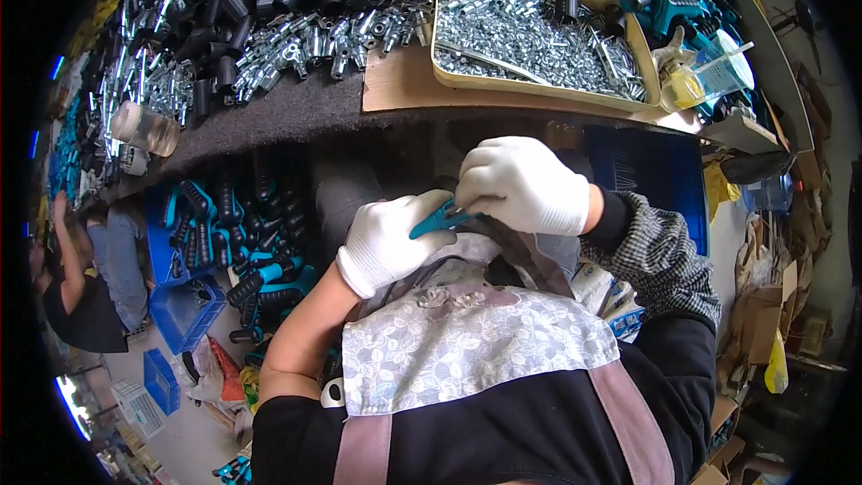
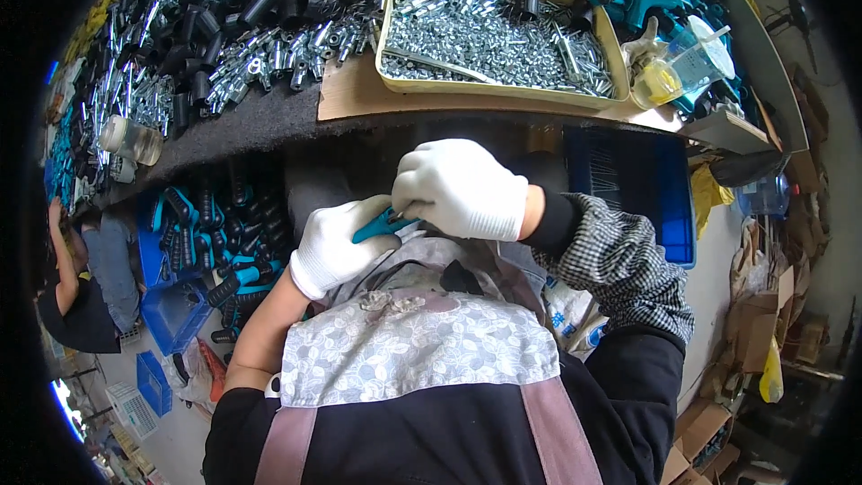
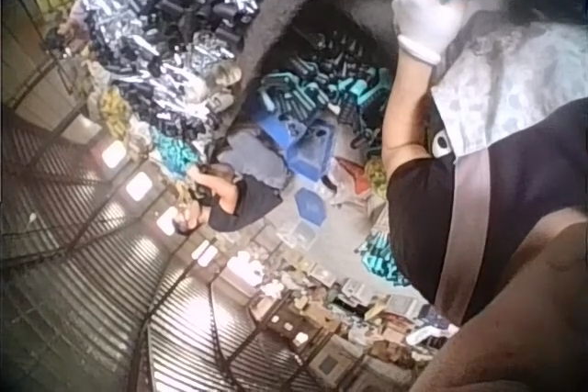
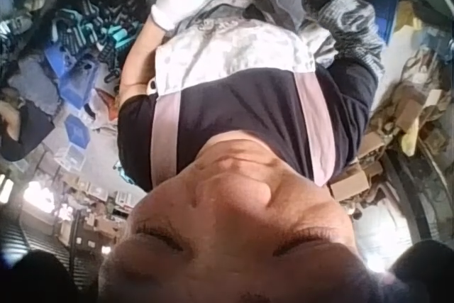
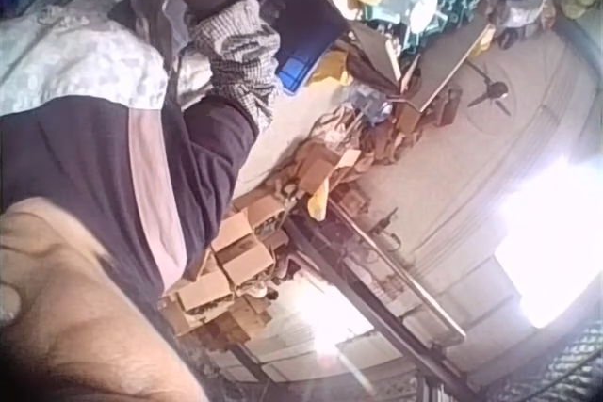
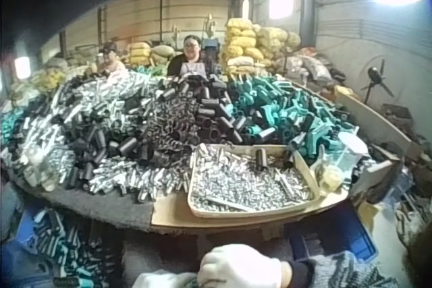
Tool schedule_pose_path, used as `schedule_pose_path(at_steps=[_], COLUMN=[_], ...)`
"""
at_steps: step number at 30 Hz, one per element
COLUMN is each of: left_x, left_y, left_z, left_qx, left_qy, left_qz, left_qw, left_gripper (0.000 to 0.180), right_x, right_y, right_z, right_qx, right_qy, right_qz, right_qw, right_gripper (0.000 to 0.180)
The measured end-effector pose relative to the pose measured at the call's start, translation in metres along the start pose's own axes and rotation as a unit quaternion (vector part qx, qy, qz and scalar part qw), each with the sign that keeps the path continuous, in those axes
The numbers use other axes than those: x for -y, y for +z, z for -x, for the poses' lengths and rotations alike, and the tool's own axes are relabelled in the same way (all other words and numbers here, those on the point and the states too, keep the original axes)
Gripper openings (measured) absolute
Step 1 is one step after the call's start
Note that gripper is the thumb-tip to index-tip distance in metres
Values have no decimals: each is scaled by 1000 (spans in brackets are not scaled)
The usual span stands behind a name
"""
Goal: Assembling internal metal mechanisms and shafts into plastic hand tool handles at a factory workstation.
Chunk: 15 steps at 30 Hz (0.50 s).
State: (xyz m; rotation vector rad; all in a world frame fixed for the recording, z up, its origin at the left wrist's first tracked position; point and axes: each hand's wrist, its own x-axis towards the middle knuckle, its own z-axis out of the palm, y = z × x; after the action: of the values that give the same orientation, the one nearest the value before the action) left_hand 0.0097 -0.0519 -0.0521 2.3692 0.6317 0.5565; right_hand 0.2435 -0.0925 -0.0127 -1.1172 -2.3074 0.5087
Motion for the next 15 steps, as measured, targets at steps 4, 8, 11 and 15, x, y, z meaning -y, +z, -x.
schedule_pose_path(at_steps=[4,8,11,15], left_x=[-1,1,7,7], left_y=[2,4,13,12], left_z=[2,2,4,6], left_qx=[-7,16,-7,12], left_qy=[4,-7,0,11], left_qz=[5,-4,-22,-28], left_qw=[1000,1000,1000,999], left_gripper=[40,39,39,39], right_x=[-6,8,47,31], right_y=[16,18,39,28], right_z=[-1,-7,-5,-6], right_qx=[5,67,69,148], right_qy=[-54,-49,42,121], right_qz=[9,145,344,141], right_qw=[998,986,936,971], right_gripper=[11,8,18,23])
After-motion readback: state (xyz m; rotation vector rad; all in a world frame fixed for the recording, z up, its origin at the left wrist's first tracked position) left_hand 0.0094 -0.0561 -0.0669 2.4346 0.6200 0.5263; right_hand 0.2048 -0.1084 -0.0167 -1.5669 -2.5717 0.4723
